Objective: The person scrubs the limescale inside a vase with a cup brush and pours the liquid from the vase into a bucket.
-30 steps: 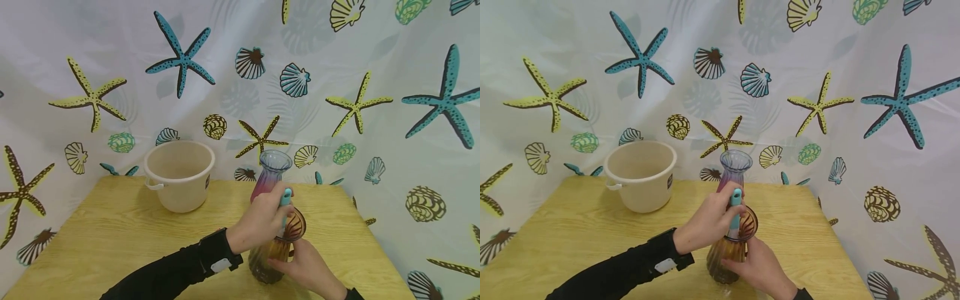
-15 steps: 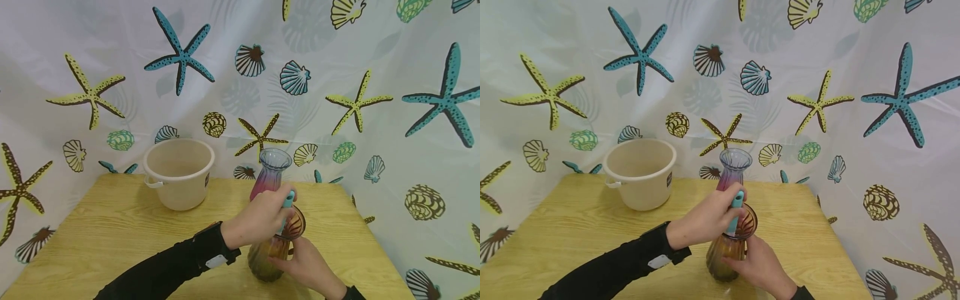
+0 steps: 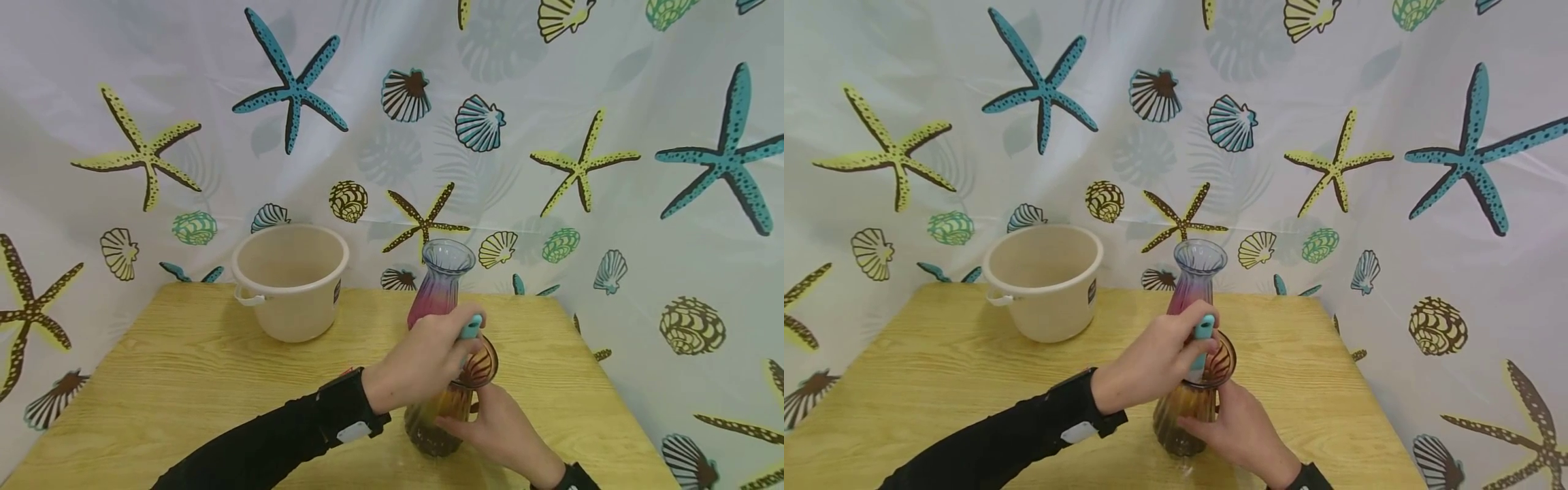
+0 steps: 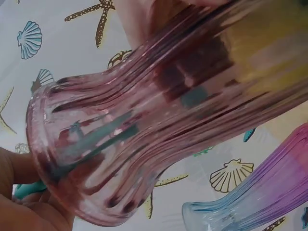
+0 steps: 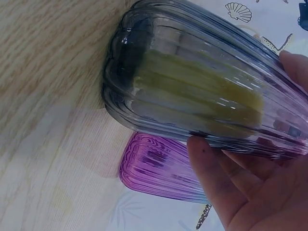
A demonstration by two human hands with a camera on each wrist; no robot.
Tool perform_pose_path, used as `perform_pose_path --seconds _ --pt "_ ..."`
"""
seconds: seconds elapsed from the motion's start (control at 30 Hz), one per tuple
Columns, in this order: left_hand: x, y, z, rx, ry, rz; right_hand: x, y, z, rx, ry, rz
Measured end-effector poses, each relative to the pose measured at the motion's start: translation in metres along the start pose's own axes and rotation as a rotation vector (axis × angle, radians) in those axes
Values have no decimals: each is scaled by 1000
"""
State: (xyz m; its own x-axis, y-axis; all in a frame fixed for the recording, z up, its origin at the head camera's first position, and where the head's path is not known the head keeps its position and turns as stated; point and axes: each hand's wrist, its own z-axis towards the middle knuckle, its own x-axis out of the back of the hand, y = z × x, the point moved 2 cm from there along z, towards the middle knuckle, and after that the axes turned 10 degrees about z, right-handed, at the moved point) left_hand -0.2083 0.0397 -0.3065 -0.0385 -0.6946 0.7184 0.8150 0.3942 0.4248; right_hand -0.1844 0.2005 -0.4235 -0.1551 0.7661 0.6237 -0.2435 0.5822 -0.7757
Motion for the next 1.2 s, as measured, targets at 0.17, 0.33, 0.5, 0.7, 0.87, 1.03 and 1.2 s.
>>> perform_pose_path --seconds 0.17,0.33,0.5,0.7,0.87,1.03,1.2 --pt "-2 -4 0 53 34 -109 1 -2 0 -19 -9 15" --pt "-3 -4 2 68 12 -142 1 -1 -1 -17 -16 5" --pt "1 1 2 59 -51 -115 0 0 -1 8 -17 2" --pt "7 9 3 11 -144 -5 1 1 0 34 -20 20" --pt "11 18 2 -6 -240 0 -3 -1 1 48 -45 54" --pt "11 19 -2 -30 -213 18 -5 -3 0 54 -56 41" --pt "8 10 -5 -35 -78 51 -4 -4 0 39 -28 32"
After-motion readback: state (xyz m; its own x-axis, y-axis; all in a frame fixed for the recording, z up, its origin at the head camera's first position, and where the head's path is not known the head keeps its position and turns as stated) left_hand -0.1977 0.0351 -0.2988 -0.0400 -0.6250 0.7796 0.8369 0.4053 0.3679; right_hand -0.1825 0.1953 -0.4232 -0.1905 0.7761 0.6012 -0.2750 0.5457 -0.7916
